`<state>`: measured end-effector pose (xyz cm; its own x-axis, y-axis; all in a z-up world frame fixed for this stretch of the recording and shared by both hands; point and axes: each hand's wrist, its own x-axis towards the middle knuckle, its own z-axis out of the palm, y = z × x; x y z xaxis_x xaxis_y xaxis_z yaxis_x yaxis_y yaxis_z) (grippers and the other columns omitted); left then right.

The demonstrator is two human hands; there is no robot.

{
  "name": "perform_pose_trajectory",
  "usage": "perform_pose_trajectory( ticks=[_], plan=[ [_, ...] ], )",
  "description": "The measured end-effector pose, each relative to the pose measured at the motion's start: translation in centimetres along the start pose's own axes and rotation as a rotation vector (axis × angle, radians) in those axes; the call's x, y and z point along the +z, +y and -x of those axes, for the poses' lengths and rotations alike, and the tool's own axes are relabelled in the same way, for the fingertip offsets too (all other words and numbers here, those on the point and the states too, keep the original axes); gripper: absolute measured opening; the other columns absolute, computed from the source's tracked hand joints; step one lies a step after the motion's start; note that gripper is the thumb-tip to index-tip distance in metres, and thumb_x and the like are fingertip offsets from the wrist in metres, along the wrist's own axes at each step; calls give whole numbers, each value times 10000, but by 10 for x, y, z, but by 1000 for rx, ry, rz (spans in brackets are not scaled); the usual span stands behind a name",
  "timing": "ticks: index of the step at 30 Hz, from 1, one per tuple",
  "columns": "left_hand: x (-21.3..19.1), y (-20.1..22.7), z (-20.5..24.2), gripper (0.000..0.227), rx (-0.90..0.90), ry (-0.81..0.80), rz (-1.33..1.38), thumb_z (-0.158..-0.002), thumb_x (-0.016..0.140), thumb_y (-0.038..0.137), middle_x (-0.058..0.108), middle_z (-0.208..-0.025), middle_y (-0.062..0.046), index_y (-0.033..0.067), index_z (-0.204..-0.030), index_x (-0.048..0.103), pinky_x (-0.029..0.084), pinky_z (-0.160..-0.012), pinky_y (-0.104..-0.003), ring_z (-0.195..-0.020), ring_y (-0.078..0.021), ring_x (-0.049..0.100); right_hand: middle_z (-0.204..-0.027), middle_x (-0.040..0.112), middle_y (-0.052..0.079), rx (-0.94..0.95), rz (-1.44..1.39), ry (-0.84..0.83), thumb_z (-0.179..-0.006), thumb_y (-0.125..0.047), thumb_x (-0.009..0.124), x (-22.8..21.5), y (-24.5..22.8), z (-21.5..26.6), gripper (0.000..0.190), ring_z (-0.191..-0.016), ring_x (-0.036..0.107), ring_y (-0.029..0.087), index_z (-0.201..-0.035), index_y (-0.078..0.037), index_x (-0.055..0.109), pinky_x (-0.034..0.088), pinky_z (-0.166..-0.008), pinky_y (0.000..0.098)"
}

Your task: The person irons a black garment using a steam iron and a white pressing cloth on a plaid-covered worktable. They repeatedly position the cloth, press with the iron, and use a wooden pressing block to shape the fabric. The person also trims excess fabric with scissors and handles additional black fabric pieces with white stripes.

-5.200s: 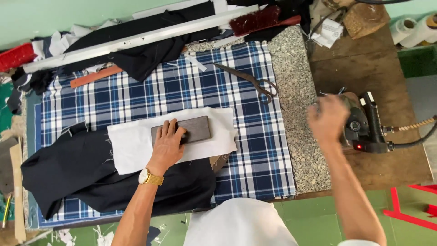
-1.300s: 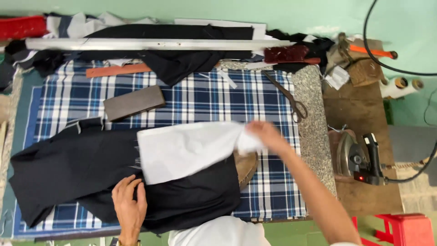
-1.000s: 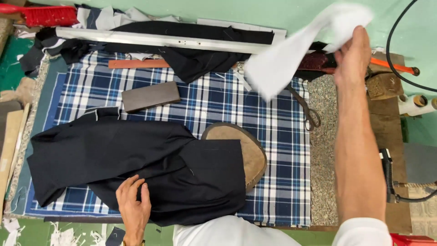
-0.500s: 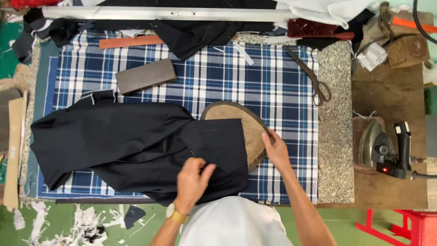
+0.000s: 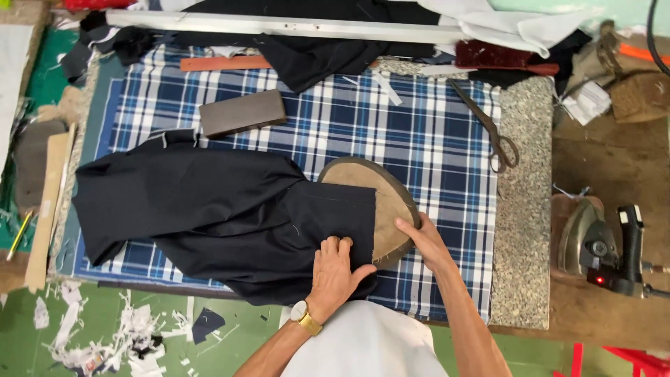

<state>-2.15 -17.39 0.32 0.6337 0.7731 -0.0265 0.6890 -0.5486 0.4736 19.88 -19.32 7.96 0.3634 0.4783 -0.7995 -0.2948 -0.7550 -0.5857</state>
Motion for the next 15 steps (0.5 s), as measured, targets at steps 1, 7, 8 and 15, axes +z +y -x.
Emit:
perform_pose_trajectory(
  ticks=[1, 7, 8, 15],
  plan=[
    [3, 2, 1, 651, -14, 7, 1, -868, 755, 623, 505, -1029, -110, 90, -1162, 525, 458, -707, -437, -863, -299, 498, -1478, 559, 106, -1, 13, -9, -727, -470, 700, 0, 3, 0, 914, -1336, 555, 274, -1516, -103, 421, 464, -1144, 426],
    [-6, 6, 4, 595, -9, -75, 74, -852, 853, 369, 479, -1067, -124, 73, -1226, 496, 551, -668, -423, -947, -313, 499, -1422, 610, 123, -40, -174, 4, -681, -395, 735, 2, 28, -6, 880, -1281, 594, 271, -1461, -78, 482, 483, -1114, 404],
    [-9, 5, 7, 520, -11, -99, 164, -874, 796, 270, 468, -1103, -128, 57, -1247, 503, 560, -675, -441, -992, -324, 499, -1432, 605, 136, -49, -239, 23, -703, -346, 733, 2, 31, -7, 868, -1285, 593, 279, -1482, -69, 469, 486, -1110, 404],
    [2, -70, 47, 329, -282, 69, 415, -692, 545, 27, 705, -1013, -88, 105, -978, 689, 484, -920, -423, -1003, -319, 628, -1555, 471, 138, 48, -251, 336, -934, -341, 611, -41, 5, 0, 750, -1428, 471, 322, -1569, -73, 315, 365, -1238, 498]
  ],
)
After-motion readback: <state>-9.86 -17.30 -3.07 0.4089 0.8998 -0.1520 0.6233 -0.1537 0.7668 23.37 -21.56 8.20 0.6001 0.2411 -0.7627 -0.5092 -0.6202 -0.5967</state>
